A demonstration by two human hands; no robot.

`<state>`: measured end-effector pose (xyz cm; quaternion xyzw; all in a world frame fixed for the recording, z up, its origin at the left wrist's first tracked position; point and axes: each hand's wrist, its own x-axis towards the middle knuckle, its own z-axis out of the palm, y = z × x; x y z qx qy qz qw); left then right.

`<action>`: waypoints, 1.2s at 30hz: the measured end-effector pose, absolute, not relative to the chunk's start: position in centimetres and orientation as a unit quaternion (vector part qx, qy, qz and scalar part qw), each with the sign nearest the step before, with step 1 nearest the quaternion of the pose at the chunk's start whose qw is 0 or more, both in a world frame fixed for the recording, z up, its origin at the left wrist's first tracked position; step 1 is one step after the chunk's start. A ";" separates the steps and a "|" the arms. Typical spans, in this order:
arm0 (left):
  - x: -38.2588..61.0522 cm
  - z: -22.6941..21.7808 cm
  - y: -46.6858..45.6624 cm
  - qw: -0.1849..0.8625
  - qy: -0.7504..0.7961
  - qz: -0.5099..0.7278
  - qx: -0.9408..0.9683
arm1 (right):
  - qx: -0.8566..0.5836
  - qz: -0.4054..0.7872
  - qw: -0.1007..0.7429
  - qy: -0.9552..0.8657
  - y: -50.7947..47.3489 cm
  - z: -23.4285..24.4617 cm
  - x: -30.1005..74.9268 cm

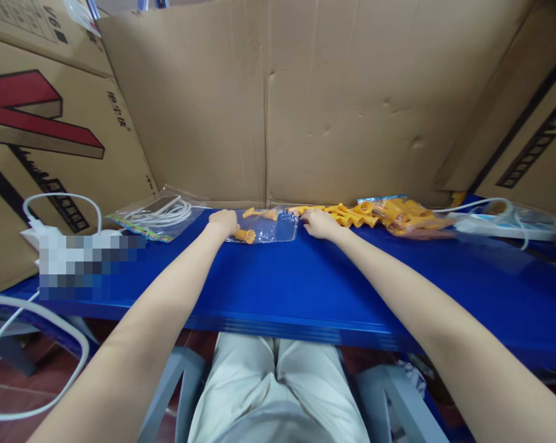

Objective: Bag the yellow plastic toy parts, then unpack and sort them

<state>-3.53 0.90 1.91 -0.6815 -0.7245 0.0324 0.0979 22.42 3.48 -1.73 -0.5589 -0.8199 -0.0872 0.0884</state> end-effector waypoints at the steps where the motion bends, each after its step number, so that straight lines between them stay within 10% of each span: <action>1: -3.6 1.6 0.6 0.100 -0.728 0.015 -0.678 | -0.565 -0.119 0.087 -0.812 3.2 -2.0 22.3; 36: -7.8 -0.7 1.6 0.046 -0.697 -0.074 -0.711 | -0.596 -0.186 0.065 -0.779 2.2 -3.0 21.3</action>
